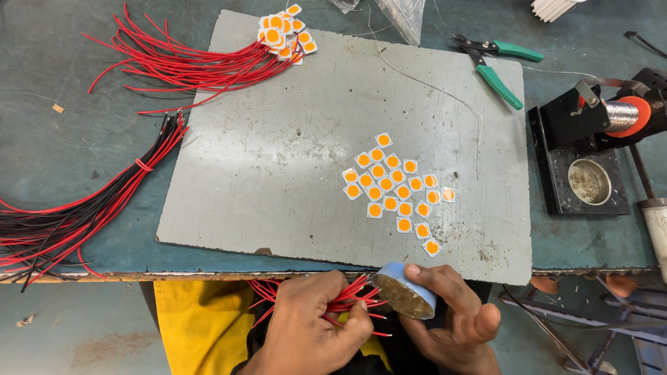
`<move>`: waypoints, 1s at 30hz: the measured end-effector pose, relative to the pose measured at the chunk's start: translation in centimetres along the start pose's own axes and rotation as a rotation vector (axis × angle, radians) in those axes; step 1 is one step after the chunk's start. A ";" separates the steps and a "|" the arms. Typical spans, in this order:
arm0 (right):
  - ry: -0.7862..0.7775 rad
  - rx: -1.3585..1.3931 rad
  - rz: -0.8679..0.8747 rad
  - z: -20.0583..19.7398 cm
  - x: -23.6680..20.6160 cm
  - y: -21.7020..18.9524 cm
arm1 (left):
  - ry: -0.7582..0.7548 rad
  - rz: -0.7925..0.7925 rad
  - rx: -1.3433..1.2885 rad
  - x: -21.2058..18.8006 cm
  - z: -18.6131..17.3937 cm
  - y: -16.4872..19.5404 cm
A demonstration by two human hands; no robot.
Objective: The person solders red wires to small square LED modules arranged on a work surface. They use a soldering iron and solder wire to attach wires to the LED contacts, then trim excess wire with pliers and apply flux to wire ends before continuing the soldering process.
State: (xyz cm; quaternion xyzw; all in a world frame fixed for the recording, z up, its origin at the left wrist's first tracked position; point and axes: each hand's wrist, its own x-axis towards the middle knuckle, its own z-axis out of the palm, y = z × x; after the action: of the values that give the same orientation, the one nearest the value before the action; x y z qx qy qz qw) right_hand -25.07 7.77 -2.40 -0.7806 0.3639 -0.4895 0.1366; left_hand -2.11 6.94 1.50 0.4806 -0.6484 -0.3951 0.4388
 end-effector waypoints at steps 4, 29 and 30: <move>-0.014 0.002 -0.003 0.0 0.1 0.0 | 0.018 0.011 0.006 0.2 -0.2 0.2; 0.000 0.053 0.061 -0.3 -0.6 0.3 | -0.137 -0.141 -0.136 0.3 -0.9 0.1; 0.005 0.055 0.059 -0.3 -0.6 0.2 | -0.136 -0.140 -0.141 0.3 -1.0 0.1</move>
State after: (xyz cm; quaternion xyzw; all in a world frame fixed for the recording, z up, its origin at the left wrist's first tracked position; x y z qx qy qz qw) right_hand -25.55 8.04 -2.79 -0.7642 0.3735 -0.4971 0.1714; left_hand -1.28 6.62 1.96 0.4646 -0.6121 -0.5011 0.3979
